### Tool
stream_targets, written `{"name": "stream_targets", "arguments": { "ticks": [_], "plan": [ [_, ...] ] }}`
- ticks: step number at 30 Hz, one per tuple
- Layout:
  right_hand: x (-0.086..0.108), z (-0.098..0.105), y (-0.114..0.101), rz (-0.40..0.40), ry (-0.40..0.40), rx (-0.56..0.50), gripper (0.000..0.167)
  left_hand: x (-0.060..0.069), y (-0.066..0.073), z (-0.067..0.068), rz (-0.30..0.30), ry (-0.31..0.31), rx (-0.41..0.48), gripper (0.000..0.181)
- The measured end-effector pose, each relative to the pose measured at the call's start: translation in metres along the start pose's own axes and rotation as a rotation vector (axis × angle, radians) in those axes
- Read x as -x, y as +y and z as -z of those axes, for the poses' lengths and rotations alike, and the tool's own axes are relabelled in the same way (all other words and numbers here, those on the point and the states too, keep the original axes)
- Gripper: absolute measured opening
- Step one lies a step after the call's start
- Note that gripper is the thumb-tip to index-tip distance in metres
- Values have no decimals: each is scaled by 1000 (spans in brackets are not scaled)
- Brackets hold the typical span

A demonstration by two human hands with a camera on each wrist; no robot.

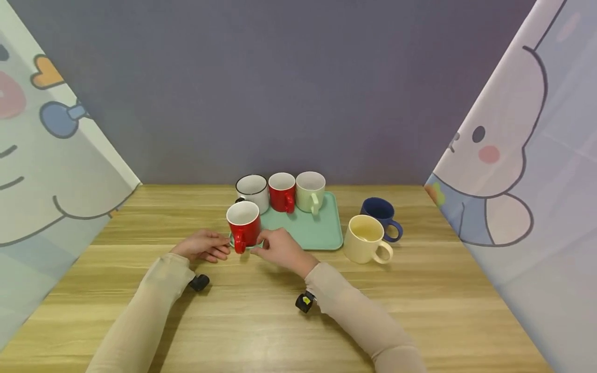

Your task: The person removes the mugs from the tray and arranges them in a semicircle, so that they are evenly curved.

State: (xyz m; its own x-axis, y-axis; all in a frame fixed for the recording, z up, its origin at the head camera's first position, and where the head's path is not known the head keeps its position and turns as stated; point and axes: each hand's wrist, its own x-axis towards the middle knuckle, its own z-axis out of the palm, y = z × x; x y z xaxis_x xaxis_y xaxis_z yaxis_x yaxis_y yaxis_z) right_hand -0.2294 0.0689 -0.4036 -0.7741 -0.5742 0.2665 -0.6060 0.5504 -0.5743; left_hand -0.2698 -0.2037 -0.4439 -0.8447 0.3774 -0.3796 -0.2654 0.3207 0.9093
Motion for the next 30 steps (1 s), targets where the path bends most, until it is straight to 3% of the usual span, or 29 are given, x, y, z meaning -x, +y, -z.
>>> {"name": "stream_targets", "arguments": {
  "ticks": [15, 23, 30],
  "plan": [
    [-28, -38, -17, -68, 47, 4, 31, 0, 2, 0, 7, -20, 2, 27],
    [-28, -35, -15, -83, 97, 18, 22, 1, 4, -1, 4, -16, 4, 30],
    [-19, -24, -7, -115, 74, 23, 22, 0, 2, 1, -2, -30, 0, 33]
  ]
}}
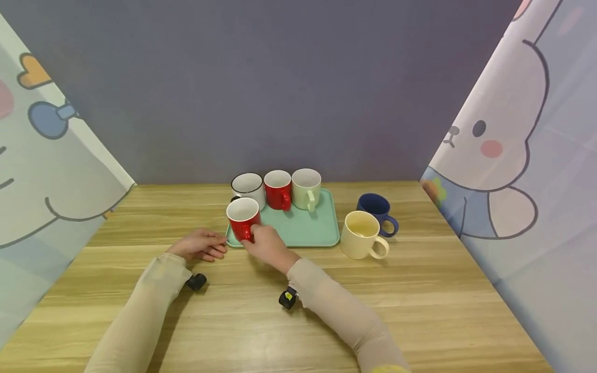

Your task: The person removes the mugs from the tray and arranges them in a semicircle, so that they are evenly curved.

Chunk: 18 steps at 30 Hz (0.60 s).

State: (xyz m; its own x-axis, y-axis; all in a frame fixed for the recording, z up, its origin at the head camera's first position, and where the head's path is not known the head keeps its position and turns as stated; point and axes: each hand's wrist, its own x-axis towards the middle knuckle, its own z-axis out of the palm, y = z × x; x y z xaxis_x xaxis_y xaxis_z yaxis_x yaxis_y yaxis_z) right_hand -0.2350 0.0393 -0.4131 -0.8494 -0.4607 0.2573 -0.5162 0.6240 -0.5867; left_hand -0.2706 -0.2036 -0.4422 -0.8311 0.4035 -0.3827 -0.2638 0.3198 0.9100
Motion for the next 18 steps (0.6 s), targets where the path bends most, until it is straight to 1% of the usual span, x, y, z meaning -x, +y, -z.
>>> {"name": "stream_targets", "arguments": {
  "ticks": [5, 9, 14, 18],
  "plan": [
    [4, 14, 10, -11, -21, 10, 14, -1, -2, 1, 2, -11, 10, 31],
    [5, 23, 16, -45, -25, -5, 9, 0, -3, 1, 2, -16, 10, 28],
    [6, 32, 23, -83, -32, -8, 10, -2, -4, 1, 1, -19, 3, 28],
    [5, 37, 28, -78, -20, 15, 9, -2, -3, 1, -1, -10, 0, 28]
  ]
}}
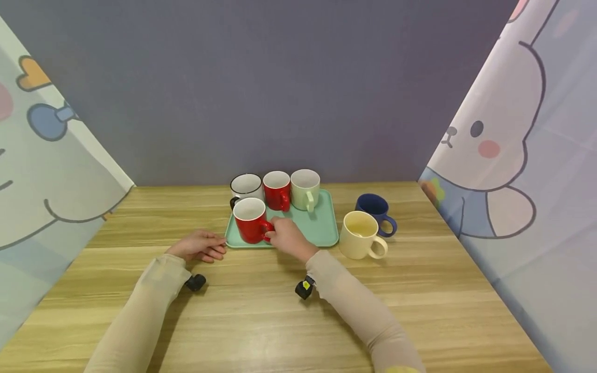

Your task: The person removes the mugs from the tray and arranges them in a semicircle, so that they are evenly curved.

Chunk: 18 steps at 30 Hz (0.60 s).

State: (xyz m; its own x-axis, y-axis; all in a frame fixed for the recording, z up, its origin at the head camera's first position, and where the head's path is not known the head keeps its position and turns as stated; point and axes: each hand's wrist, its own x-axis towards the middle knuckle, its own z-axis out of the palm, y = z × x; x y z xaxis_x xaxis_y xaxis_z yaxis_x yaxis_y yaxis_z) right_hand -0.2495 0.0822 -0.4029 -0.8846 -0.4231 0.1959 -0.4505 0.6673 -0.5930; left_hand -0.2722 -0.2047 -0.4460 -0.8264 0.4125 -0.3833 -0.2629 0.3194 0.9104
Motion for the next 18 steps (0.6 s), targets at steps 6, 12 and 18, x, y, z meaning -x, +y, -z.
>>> {"name": "stream_targets", "arguments": {
  "ticks": [6, 12, 18],
  "plan": [
    [1, 6, 4, -2, -15, 10, 11, 0, 1, -1, 8, 2, -2, 30],
    [4, 15, 6, 0, -27, -11, 16, -1, 1, -2, 10, 12, 4, 31],
    [7, 25, 8, 43, -7, -34, 18, 0, 1, 0, 8, 11, -9, 34]
  ]
}}
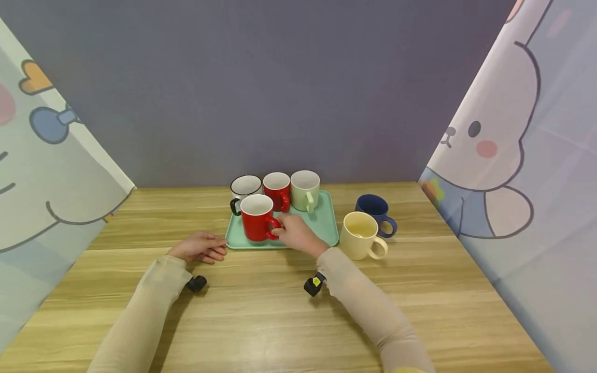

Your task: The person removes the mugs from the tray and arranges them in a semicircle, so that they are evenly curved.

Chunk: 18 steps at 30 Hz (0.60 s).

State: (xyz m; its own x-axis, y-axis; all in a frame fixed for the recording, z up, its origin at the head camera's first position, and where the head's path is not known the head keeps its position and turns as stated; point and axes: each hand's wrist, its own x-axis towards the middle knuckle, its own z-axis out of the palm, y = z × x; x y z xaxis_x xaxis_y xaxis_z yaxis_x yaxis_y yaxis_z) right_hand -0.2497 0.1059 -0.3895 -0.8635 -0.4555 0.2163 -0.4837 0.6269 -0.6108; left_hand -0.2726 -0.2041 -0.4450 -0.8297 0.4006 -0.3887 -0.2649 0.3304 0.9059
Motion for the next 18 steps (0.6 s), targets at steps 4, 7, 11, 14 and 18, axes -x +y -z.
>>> {"name": "stream_targets", "arguments": {
  "ticks": [4, 7, 11, 14, 18],
  "plan": [
    [2, 7, 1, 8, -4, -34, 12, 0, -1, 1, 12, 2, 0, 35],
    [4, 15, 0, 10, -1, -61, 6, 0, 0, 0, 13, 1, 5, 35],
    [6, 27, -2, 5, 4, -73, 5, 1, 1, -1, 19, 13, 7, 33],
    [6, 37, -4, 17, 23, -62, 7, 2, 2, 0, 23, 20, 1, 33],
    [4, 49, -7, 12, 44, -107, 5, 1, 0, 2, 18, 20, -5, 34]
  ]
}}
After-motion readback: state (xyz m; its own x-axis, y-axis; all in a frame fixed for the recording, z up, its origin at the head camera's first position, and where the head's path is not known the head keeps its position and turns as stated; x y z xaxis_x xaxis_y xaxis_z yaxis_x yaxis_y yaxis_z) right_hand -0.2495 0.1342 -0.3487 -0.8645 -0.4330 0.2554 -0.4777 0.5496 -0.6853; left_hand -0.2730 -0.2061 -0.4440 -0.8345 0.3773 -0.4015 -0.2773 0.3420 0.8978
